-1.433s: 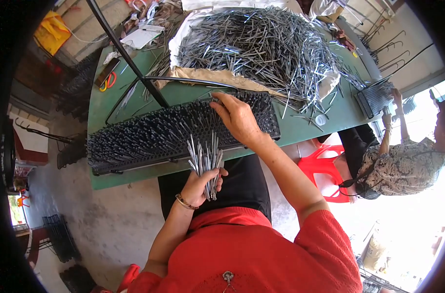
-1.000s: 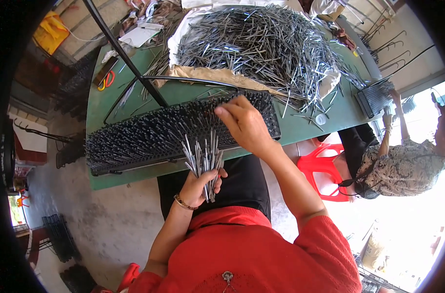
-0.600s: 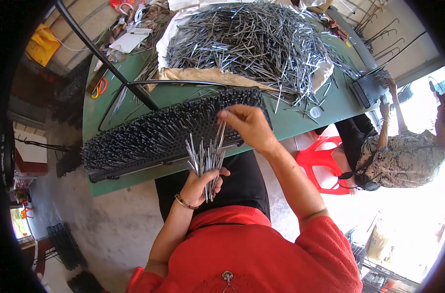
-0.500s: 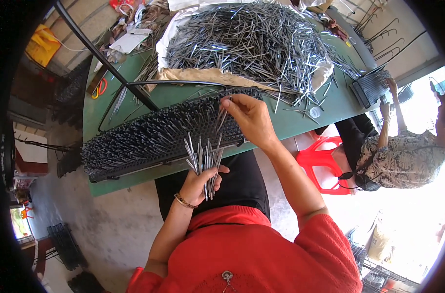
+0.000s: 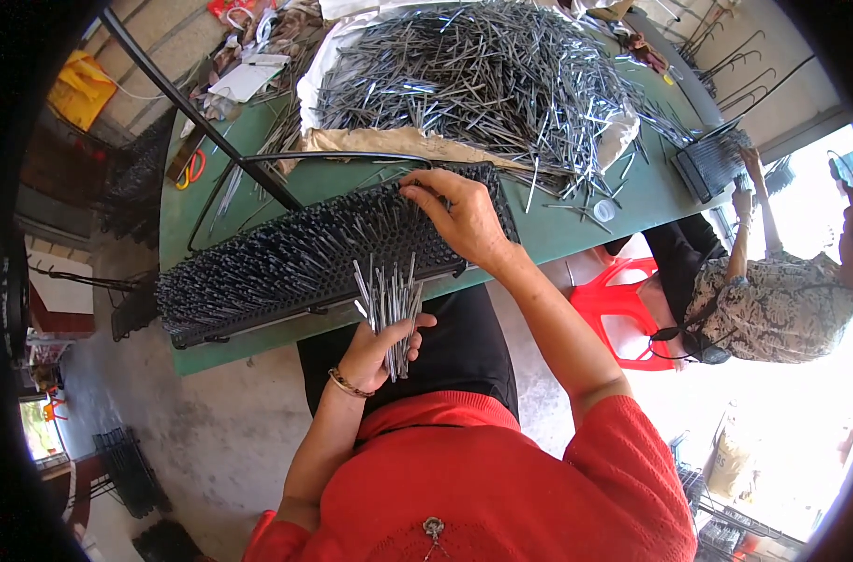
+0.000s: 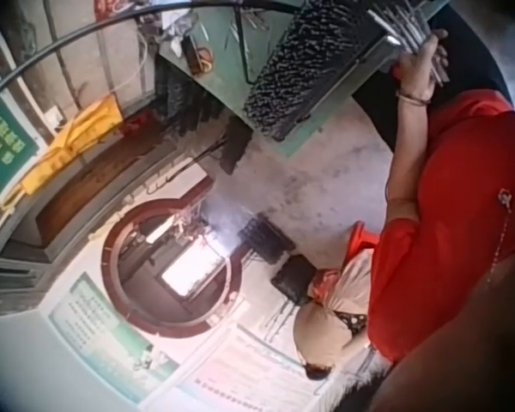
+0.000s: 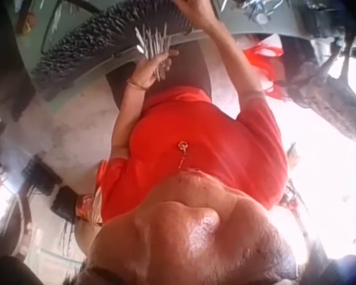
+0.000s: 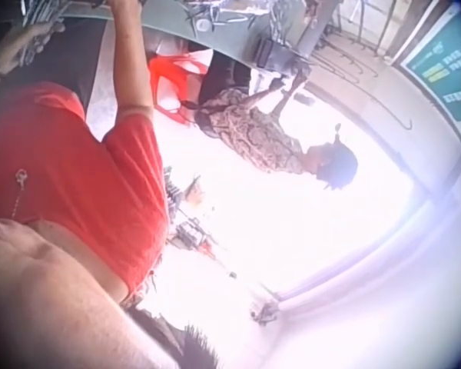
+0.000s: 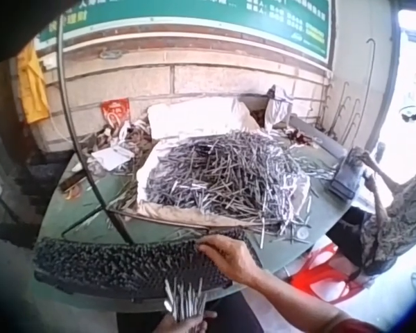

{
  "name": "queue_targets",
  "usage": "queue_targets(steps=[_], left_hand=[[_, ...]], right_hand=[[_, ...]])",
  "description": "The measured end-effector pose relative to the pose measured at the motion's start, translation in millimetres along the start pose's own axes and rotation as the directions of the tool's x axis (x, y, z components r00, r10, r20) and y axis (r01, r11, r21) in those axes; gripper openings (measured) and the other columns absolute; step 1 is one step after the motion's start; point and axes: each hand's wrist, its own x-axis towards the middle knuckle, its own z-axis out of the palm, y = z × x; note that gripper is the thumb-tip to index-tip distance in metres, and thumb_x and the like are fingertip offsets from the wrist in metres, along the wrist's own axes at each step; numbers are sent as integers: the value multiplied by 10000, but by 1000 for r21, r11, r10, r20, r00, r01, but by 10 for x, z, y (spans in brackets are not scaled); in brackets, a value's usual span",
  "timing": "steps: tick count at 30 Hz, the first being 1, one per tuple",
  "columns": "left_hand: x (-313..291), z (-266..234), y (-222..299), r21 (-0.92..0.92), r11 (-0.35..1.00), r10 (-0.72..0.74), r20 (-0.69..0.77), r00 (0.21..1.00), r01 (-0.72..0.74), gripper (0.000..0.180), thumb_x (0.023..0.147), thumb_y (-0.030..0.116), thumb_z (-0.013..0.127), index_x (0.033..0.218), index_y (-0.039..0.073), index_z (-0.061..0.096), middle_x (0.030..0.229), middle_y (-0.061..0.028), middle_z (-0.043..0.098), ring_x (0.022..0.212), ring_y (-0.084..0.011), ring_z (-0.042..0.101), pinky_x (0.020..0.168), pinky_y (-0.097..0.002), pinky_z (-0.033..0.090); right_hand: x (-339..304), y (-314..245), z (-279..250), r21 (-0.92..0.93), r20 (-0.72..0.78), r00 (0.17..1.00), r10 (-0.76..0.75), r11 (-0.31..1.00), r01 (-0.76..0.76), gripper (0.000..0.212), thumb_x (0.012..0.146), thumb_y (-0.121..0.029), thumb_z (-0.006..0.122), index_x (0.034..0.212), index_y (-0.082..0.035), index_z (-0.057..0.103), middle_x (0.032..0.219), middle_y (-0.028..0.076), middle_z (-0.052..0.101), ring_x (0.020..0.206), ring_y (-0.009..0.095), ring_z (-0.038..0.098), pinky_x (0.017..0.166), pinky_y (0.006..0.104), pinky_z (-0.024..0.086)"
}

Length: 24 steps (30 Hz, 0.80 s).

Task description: Inserting small metal pins into a black brush-like board at a manual assembly station.

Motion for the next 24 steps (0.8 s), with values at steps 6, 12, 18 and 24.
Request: queue_targets(steps=[6, 12, 18, 24], left_hand=[[24, -35, 32, -262, 957, -122, 22, 992, 124, 448, 985, 435, 370, 1172, 59, 526, 990, -139, 660, 678, -119, 601, 551, -254, 516], [10, -48, -11, -139, 986, -98, -18, 995, 95, 450, 998, 440, 345, 1182, 66, 513, 940, -129, 658, 640, -108, 592, 514, -244, 503], [1, -26, -28, -127, 988, -93, -38, 995, 88, 364, 998, 381, 397, 1145, 68, 512, 909, -119, 649, 598, -93, 562, 479, -227, 479], [25, -44, -33, -64, 997, -47, -21, 999, 46, 277, 975, 299, 495, 1138, 75, 509, 881, -95, 634, 577, -84, 538, 467, -215, 460]], right_hand=[[17, 99, -17, -174, 104, 984, -142, 972, 158, 196, 865, -72, 629, 1054, -25, 649, 915, 80, 692, 859, 204, 644, 802, 315, 476], [-43, 47, 48, -329, 127, 952, -279, 893, 306, 266, 813, -89, 671, 1078, -69, 662, 872, 52, 679, 842, 217, 616, 807, 326, 441], [-94, 50, 99, -493, 116, 896, -429, 758, 427, 297, 767, -68, 699, 1062, -71, 667, 990, 74, 656, 880, 244, 588, 788, 343, 437], [-215, -215, 68, -245, 43, 994, -104, 963, 112, 237, 846, -100, 650, 1074, -34, 652, 924, 95, 651, 806, 226, 605, 710, 338, 471]])
